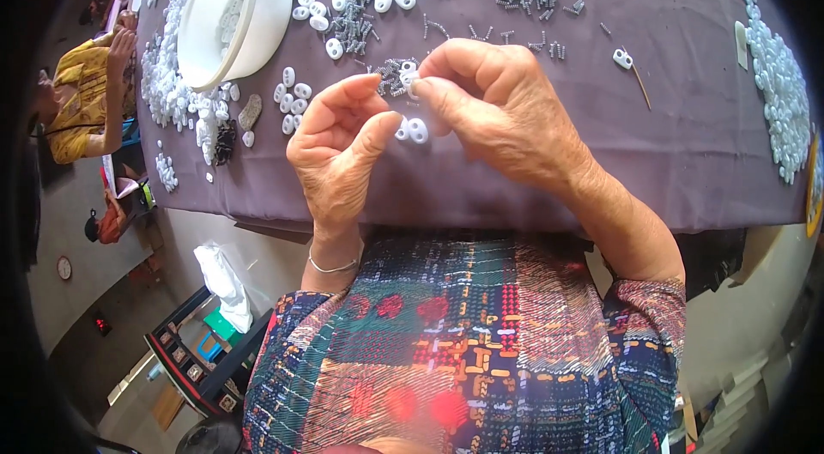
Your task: The person assembles plastic cord locks by hand, inserting metal springs into the plastic components and pressing the pieces together on a table.
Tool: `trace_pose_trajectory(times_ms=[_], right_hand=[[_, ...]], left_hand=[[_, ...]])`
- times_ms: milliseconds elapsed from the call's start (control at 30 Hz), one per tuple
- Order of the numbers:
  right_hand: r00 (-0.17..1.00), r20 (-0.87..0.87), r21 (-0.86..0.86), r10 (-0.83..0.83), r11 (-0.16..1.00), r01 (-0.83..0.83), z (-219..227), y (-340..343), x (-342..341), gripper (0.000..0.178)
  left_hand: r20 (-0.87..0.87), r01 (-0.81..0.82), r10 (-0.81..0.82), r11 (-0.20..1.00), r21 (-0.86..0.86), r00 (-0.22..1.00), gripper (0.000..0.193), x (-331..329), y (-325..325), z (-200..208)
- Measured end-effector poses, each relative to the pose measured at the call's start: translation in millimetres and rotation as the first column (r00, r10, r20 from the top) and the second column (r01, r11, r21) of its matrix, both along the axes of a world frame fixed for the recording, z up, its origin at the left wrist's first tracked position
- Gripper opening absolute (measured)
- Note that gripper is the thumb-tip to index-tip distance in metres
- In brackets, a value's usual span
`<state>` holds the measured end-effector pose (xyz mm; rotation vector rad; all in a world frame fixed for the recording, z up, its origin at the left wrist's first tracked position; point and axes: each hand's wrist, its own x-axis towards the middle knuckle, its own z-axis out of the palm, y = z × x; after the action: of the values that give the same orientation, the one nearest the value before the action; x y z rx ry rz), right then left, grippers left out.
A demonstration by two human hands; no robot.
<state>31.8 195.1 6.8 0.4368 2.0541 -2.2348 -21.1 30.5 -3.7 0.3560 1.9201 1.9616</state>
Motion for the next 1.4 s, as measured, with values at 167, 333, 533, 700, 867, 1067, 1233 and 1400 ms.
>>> trace_pose_trajectory(times_ms=[167,333,533,700,867,1067,1233,1400], right_hand=[[0.999,0.038,-0.044,0.013,0.999,-0.011,3,2,2,0.014],[0.998,0.038,-0.059,0.04,0.998,-0.038,4,4,3,0.014],[0.999,-0.02,-0.019,0.03,0.999,-0.03,-1,5,4,0.014],[0.998,-0.069,0.051,0.007,0.999,-0.003,-7,6,2,0.013],[0.997,-0.075,0.1,0.027,0.995,-0.02,-8,3,2,0.012],[0.999,-0.006,-0.032,-0.037,0.999,0.036,-1,6,4,0.012],[0.992,-0.06,0.019,-0.111,0.993,0.112,2,13,6,0.013],[0.991,-0.066,-0.003,-0.12,0.993,0.12,-1,13,7,0.013]], left_hand=[[0.07,0.057,-0.055,0.998,-0.033,0.996,0.024,-1,0,9],[0.136,0.122,-0.118,0.992,-0.023,0.984,0.017,-3,2,9],[0.056,0.115,-0.114,0.993,-0.013,0.992,0.011,-1,11,2],[-0.103,0.078,-0.084,0.995,-0.06,0.991,0.007,-1,19,-7],[-0.122,0.062,-0.071,0.995,-0.083,0.99,0.005,-1,15,-9],[-0.388,-0.083,-0.001,0.976,-0.2,0.922,0.016,-14,-4,-10],[-0.688,-0.233,-0.238,0.823,-0.518,0.686,0.024,-15,-25,-5],[-0.658,-0.148,-0.391,0.78,-0.608,0.644,0.03,-3,-10,-7]])
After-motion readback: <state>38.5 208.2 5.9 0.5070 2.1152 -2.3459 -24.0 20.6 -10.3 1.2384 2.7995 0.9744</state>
